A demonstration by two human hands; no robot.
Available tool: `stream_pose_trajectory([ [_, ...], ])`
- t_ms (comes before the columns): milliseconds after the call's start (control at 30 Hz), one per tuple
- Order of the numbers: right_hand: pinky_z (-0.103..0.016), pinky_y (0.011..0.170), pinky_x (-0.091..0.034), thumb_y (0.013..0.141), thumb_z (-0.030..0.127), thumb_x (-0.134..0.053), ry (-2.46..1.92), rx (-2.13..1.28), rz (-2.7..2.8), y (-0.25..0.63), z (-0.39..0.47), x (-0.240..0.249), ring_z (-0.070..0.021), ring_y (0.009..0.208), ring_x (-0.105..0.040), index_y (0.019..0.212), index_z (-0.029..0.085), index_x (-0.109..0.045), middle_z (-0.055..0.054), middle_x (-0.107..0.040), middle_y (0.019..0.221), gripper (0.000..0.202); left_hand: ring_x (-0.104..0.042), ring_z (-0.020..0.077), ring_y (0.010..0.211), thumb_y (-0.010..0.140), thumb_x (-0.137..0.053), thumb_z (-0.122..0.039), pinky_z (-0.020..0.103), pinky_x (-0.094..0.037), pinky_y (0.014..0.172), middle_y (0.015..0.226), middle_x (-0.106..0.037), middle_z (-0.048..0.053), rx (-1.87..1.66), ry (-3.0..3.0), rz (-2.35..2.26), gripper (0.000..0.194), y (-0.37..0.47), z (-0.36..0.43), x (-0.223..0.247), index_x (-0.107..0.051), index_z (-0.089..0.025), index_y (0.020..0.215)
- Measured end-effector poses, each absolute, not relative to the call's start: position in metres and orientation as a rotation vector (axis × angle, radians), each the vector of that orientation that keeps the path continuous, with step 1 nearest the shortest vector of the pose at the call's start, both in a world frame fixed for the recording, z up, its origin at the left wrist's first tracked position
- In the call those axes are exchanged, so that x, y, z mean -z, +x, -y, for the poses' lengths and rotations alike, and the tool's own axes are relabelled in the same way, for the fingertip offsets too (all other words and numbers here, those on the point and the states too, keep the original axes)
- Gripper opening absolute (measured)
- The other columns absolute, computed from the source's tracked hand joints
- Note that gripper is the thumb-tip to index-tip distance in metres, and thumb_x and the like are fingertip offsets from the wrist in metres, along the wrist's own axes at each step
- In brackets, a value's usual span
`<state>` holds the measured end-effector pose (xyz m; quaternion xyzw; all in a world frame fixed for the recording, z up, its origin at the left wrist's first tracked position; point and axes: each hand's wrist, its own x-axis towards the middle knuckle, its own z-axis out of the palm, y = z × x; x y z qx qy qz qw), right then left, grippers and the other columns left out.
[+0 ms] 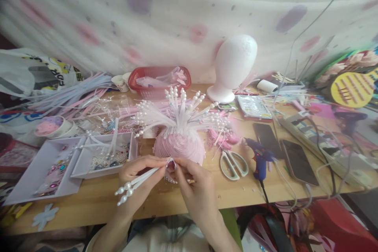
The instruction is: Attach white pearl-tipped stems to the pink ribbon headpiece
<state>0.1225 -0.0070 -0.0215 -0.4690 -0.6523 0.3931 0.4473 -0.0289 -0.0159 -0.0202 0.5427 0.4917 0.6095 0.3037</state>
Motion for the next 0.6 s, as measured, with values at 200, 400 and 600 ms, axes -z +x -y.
stream_pose_trajectory([
  [200, -0.018, 0.057, -0.059, 0.091, 0.025, -0.061, -1.195, -0.894, 1.567, 0.119, 0.011, 0.024, -0.0149, 0.062, -0.074, 0.09, 0.017, -0.074, -0.005, -0.078, 0.077, 0.015, -0.075, 0.012, 0.072, 0.076, -0.071, -0.003, 0.017, -0.06, 0.07, 0.082, -0.08, 0.0, -1.66, 1.556, -1.325, 0.02, -0.024, 0.017, 0.025, -0.078, -0.022, 0.08],
  [400, -0.019, 0.052, -0.056, 0.09, 0.027, -0.061, -1.228, -0.835, 1.545, 0.118, 0.01, 0.025, -0.0142, 0.056, -0.069, 0.086, 0.015, -0.072, -0.004, -0.075, 0.069, 0.017, -0.076, 0.0122, 0.075, 0.077, -0.071, -0.002, 0.018, -0.061, 0.074, 0.087, -0.08, 0.0, -1.659, 1.708, -1.348, 0.021, -0.021, 0.018, 0.027, -0.077, -0.021, 0.084],
  [600, -0.021, 0.055, -0.057, 0.089, 0.031, -0.063, -1.162, -1.04, 1.488, 0.127, 0.008, 0.028, -0.0157, 0.059, -0.071, 0.091, 0.015, -0.075, -0.007, -0.076, 0.073, 0.02, -0.075, 0.013, 0.078, 0.078, -0.071, -0.004, 0.02, -0.061, 0.076, 0.089, -0.08, 0.0, -1.666, 1.757, -1.363, 0.022, -0.024, 0.017, 0.034, -0.077, -0.022, 0.088],
])
